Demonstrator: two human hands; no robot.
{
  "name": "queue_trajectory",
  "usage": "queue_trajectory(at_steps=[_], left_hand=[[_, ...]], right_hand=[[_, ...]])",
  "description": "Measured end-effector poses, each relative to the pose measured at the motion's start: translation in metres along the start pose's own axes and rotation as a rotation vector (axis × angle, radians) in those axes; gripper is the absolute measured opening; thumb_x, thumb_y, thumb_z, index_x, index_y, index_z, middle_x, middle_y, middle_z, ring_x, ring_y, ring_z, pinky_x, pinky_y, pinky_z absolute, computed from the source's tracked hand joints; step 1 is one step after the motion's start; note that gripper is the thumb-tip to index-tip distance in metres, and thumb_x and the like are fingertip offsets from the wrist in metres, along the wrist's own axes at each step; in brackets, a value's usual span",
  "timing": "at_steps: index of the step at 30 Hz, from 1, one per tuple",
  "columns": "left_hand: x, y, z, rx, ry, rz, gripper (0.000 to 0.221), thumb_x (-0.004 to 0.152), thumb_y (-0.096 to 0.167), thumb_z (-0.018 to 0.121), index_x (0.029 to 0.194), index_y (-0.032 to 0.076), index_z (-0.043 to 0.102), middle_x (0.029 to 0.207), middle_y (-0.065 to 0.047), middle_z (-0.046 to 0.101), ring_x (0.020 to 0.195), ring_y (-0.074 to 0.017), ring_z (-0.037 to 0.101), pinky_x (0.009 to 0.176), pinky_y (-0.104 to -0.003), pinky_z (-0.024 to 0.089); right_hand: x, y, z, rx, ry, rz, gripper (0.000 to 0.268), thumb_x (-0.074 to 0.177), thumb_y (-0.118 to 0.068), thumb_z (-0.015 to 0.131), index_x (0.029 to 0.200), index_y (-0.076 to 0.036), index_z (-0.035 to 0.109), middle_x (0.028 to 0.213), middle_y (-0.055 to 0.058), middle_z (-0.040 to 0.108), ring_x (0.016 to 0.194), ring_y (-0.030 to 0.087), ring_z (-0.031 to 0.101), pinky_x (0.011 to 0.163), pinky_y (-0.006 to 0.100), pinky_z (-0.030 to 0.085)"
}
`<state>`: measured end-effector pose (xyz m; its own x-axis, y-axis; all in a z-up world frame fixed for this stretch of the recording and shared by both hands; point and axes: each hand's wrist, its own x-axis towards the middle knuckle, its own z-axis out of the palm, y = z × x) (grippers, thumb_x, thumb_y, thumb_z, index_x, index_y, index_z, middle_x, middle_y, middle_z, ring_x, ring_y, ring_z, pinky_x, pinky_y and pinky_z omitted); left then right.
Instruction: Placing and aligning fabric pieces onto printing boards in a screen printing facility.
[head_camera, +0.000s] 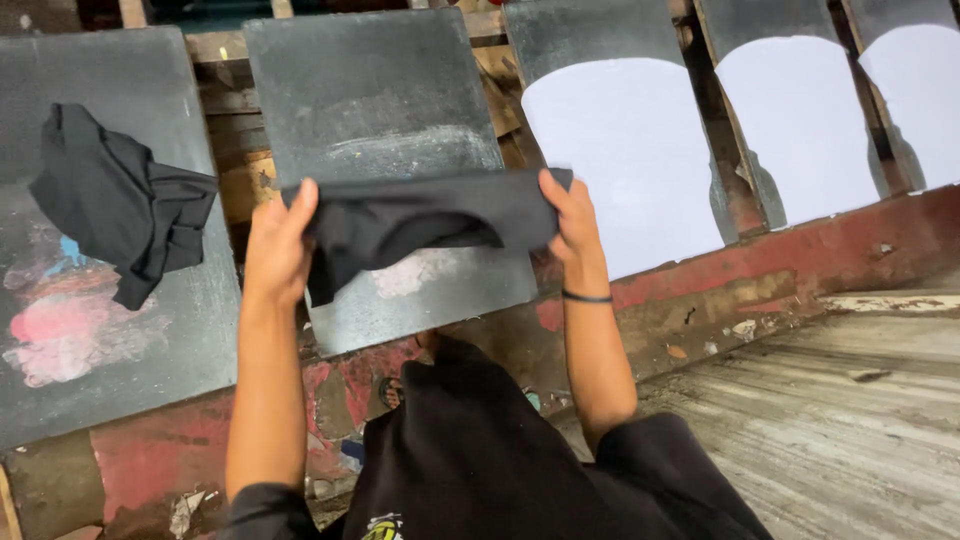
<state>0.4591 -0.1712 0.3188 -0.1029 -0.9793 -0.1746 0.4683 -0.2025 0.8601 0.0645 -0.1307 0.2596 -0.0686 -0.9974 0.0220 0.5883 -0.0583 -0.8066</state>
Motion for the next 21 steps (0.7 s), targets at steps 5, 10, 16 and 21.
queue_trajectory(at_steps=[5,10,16,21], left_hand=[[0.115,0.066,0.044,0.248,0.191,0.342,0.018,0.096,0.036,0.07,0.097,0.019,0.068,0.096,0.008,0.071,0.094,-0.0029,0.066,0.081,-0.025,0.057],[0.119,0.088,0.052,0.239,0.226,0.63,0.03,0.103,0.029,0.071,0.085,0.015,0.05,0.086,0.004,0.048,0.084,-0.007,0.044,0.082,-0.029,0.044],[0.09,0.03,0.033,0.387,0.343,0.561,0.021,0.104,0.024,0.072,0.087,0.01,0.075,0.08,0.0,0.07,0.08,-0.0073,0.06,0.08,-0.032,0.054],[0.113,-0.123,-0.073,0.524,0.457,0.194,0.032,0.1,0.035,0.076,0.101,0.003,0.077,0.088,-0.013,0.076,0.082,-0.0176,0.068,0.071,-0.039,0.054]], right_hand=[[0.151,-0.048,0.111,-0.29,0.267,-0.152,0.021,0.088,-0.026,0.079,0.092,-0.009,0.067,0.087,0.003,0.07,0.085,0.017,0.069,0.07,0.033,0.06],[0.161,-0.087,0.156,-0.218,0.097,-0.363,0.016,0.095,-0.02,0.075,0.089,-0.006,0.07,0.087,0.004,0.07,0.088,0.015,0.068,0.086,0.032,0.058],[0.117,-0.04,0.146,-0.265,0.273,-0.103,0.023,0.096,-0.029,0.076,0.109,-0.01,0.073,0.099,0.004,0.077,0.092,0.016,0.075,0.085,0.033,0.062],[0.104,0.055,0.069,-0.455,0.435,0.161,0.021,0.097,-0.023,0.077,0.101,-0.003,0.074,0.084,0.007,0.073,0.065,0.017,0.069,0.053,0.031,0.057]])
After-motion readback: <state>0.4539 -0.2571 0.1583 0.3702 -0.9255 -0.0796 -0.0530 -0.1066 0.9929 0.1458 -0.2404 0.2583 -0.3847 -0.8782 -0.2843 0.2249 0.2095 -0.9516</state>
